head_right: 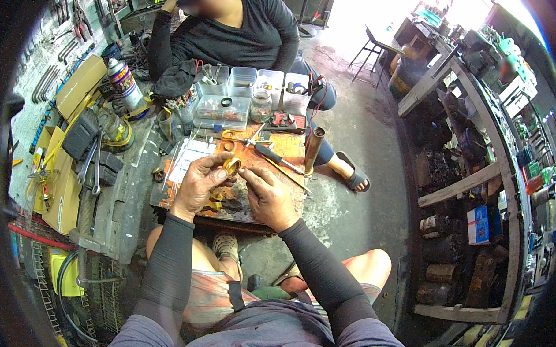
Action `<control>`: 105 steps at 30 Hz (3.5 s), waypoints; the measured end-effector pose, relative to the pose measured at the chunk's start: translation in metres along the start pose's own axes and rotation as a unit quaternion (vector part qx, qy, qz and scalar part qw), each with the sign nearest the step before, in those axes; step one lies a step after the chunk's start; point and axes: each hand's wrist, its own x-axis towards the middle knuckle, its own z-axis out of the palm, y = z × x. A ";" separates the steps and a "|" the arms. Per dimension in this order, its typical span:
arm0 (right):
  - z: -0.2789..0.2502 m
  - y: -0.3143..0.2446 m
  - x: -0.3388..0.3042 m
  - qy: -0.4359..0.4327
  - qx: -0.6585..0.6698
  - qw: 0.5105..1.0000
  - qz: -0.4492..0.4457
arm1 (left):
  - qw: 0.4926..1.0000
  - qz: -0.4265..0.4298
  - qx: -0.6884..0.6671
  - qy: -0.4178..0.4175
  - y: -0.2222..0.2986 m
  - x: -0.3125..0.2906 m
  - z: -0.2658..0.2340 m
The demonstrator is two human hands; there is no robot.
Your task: The person sits on the floor and adjusts the hub and spokes of a bicycle wheel, rotating the wheel to inspect alignment. They then place the wheel aside and handle small hub components on a workbench, using pliers to manipulate parts.
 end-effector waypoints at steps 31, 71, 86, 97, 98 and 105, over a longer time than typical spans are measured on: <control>0.042 0.061 0.032 -0.130 -0.197 0.968 0.088 | 1.000 0.010 -0.012 0.008 -0.004 0.005 -0.015; 0.013 0.041 0.016 -0.005 -0.021 0.993 0.115 | 1.000 0.004 0.024 0.009 -0.005 0.001 -0.012; 0.049 0.054 0.032 -0.128 -0.183 0.967 0.121 | 0.999 0.026 -0.032 -0.006 -0.005 0.003 -0.009; 0.043 0.068 0.031 -0.166 -0.181 0.967 0.066 | 1.000 0.023 -0.015 -0.010 -0.010 0.005 -0.016; 0.042 0.067 0.032 -0.162 -0.179 0.968 0.070 | 1.000 0.023 -0.018 -0.008 -0.010 0.005 -0.015; 0.034 0.058 0.030 -0.111 -0.110 0.983 0.100 | 1.000 0.011 -0.005 0.017 -0.007 0.004 -0.010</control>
